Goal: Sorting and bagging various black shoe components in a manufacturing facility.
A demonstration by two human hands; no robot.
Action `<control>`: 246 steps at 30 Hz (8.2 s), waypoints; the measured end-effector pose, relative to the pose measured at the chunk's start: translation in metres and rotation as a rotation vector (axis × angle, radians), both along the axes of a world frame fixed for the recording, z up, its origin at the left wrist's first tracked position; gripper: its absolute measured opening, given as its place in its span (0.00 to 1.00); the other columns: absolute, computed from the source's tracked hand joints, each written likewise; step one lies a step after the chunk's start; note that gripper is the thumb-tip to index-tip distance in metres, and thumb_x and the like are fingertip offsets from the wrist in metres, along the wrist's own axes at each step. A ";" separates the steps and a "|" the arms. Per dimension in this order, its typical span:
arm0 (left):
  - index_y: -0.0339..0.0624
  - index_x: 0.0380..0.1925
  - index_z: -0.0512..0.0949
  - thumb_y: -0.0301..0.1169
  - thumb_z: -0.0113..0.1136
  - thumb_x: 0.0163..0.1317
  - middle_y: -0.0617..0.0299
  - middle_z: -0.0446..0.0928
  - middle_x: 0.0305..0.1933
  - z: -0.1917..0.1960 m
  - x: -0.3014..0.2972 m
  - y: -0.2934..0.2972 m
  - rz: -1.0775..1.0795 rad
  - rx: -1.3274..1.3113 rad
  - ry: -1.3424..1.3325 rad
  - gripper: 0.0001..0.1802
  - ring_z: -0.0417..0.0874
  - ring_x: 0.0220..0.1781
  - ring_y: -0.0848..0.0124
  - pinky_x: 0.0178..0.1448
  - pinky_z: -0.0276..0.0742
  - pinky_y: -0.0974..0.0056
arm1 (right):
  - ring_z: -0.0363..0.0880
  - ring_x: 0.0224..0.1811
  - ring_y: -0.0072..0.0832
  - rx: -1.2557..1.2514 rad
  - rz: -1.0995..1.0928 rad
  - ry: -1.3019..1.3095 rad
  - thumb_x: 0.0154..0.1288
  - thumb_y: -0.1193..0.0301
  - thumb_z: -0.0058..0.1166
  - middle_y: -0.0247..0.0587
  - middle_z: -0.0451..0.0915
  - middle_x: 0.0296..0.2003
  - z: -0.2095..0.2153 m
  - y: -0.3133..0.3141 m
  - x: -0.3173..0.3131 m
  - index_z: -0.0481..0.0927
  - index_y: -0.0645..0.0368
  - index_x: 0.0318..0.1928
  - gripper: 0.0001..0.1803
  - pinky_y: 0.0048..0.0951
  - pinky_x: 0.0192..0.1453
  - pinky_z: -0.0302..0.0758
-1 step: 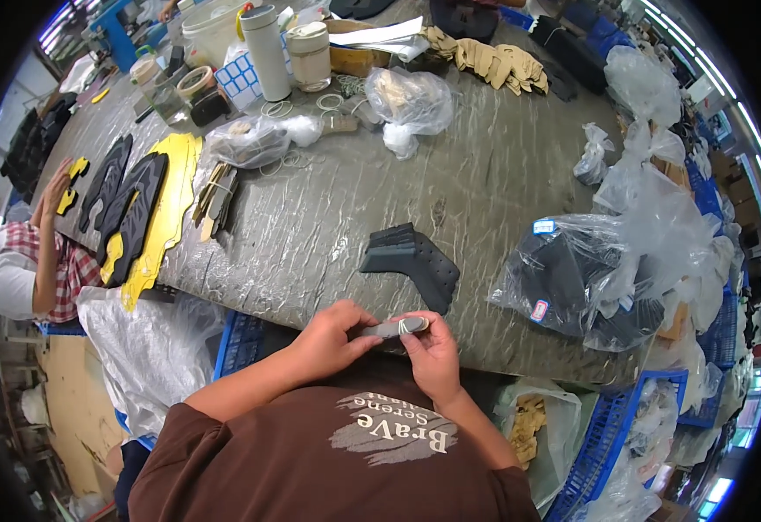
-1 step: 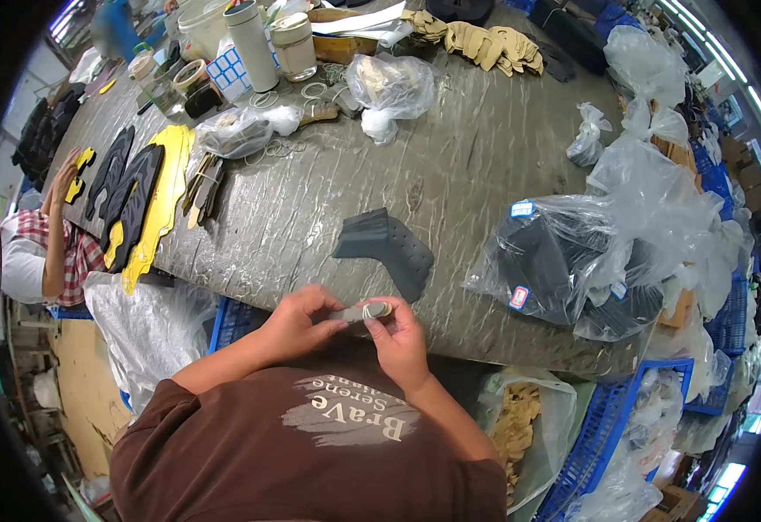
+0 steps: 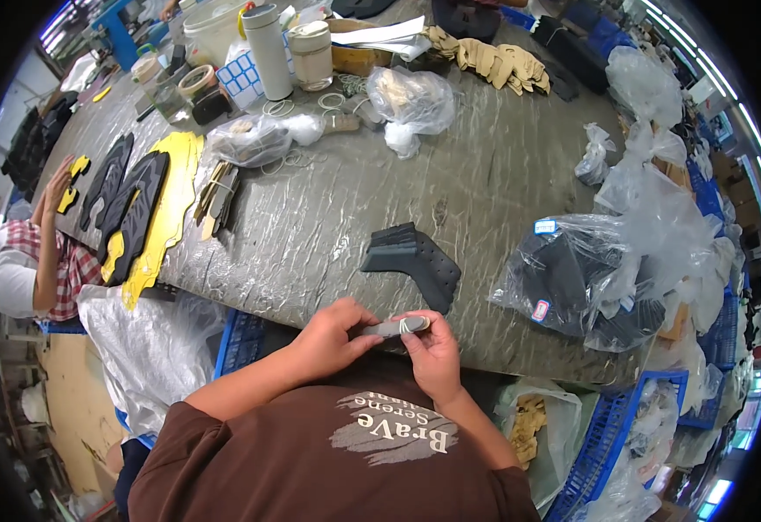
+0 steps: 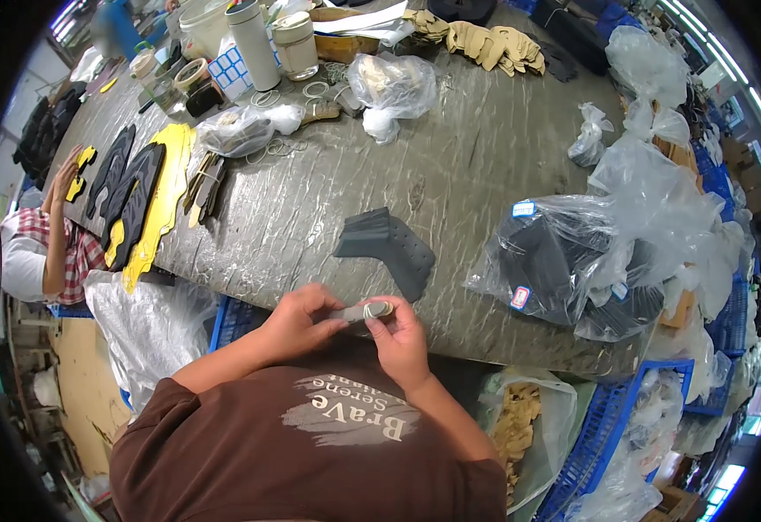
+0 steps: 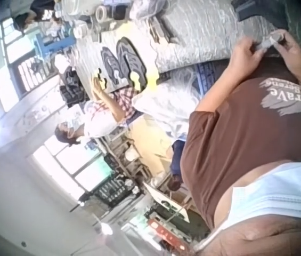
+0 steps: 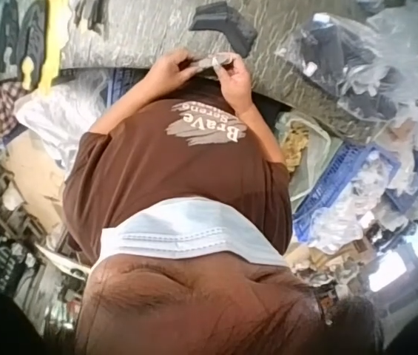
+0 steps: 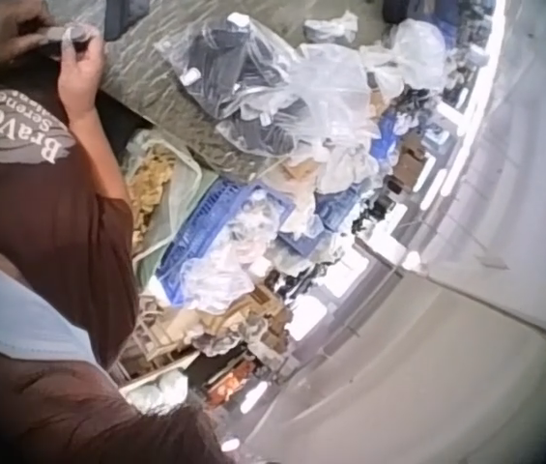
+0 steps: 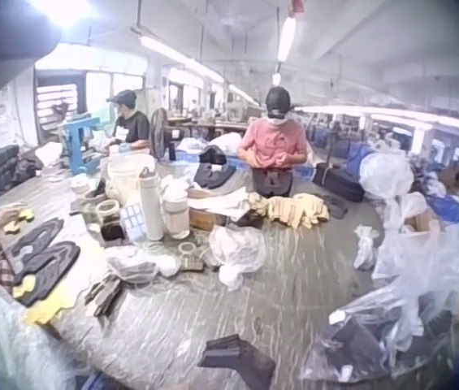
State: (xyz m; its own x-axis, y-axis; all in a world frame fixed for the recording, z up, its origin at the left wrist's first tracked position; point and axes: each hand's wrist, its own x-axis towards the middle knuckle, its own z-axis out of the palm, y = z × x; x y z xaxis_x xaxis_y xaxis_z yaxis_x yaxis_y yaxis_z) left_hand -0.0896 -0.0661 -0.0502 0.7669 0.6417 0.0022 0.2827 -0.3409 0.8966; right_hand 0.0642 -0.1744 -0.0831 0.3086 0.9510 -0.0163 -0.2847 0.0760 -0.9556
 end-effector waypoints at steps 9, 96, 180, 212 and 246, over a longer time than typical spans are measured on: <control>0.37 0.35 0.78 0.23 0.65 0.51 0.62 0.76 0.30 0.009 0.002 -0.002 0.048 -0.279 -0.033 0.10 0.77 0.32 0.75 0.34 0.73 0.69 | 0.73 0.50 0.30 0.050 0.016 0.444 0.66 0.80 0.43 0.42 0.74 0.44 -0.008 0.001 0.000 0.67 0.59 0.46 0.09 0.30 0.57 0.69; 0.37 0.56 0.56 0.29 0.40 0.69 0.51 0.72 0.44 -0.022 0.036 0.020 0.271 -1.116 -0.742 0.18 0.75 0.47 0.62 0.55 0.71 0.59 | 0.76 0.29 0.37 0.217 -0.132 -1.227 0.50 0.70 0.60 0.39 0.76 0.29 0.017 0.054 -0.003 0.78 0.60 0.33 0.09 0.35 0.34 0.71; 0.37 0.28 0.76 0.27 0.61 0.57 0.59 0.76 0.25 -0.020 -0.018 0.032 0.447 -1.022 -0.135 0.06 0.71 0.19 0.78 0.18 0.62 0.75 | 0.77 0.31 0.34 0.018 -0.145 -1.413 0.47 0.76 0.54 0.34 0.78 0.39 0.008 0.003 0.039 0.82 0.54 0.34 0.11 0.34 0.34 0.71; 0.44 0.32 0.72 0.28 0.55 0.61 0.67 0.71 0.20 -0.010 -0.005 0.081 0.411 -0.636 -0.159 0.02 0.65 0.16 0.82 0.16 0.55 0.77 | 0.74 0.40 0.41 -0.378 -0.233 -1.409 0.47 0.68 0.64 0.43 0.71 0.41 0.019 0.069 0.067 0.74 0.59 0.42 0.20 0.37 0.42 0.71; 0.39 0.33 0.73 0.24 0.57 0.59 0.66 0.70 0.21 -0.022 -0.041 0.112 0.702 -0.664 -0.375 0.04 0.67 0.18 0.80 0.18 0.58 0.77 | 0.71 0.41 0.35 -0.220 -0.099 -1.450 0.50 0.69 0.60 0.35 0.72 0.36 0.014 0.130 0.063 0.81 0.51 0.43 0.16 0.34 0.42 0.72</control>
State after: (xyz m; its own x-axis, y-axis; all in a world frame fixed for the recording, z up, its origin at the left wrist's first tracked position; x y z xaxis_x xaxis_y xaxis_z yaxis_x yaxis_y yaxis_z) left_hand -0.1310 0.0456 -0.0723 0.2432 0.9031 -0.3538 -0.1092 0.3880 0.9152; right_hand 0.1276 -0.0442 -0.0694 0.2432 0.9449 0.2189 0.9098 -0.1440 -0.3893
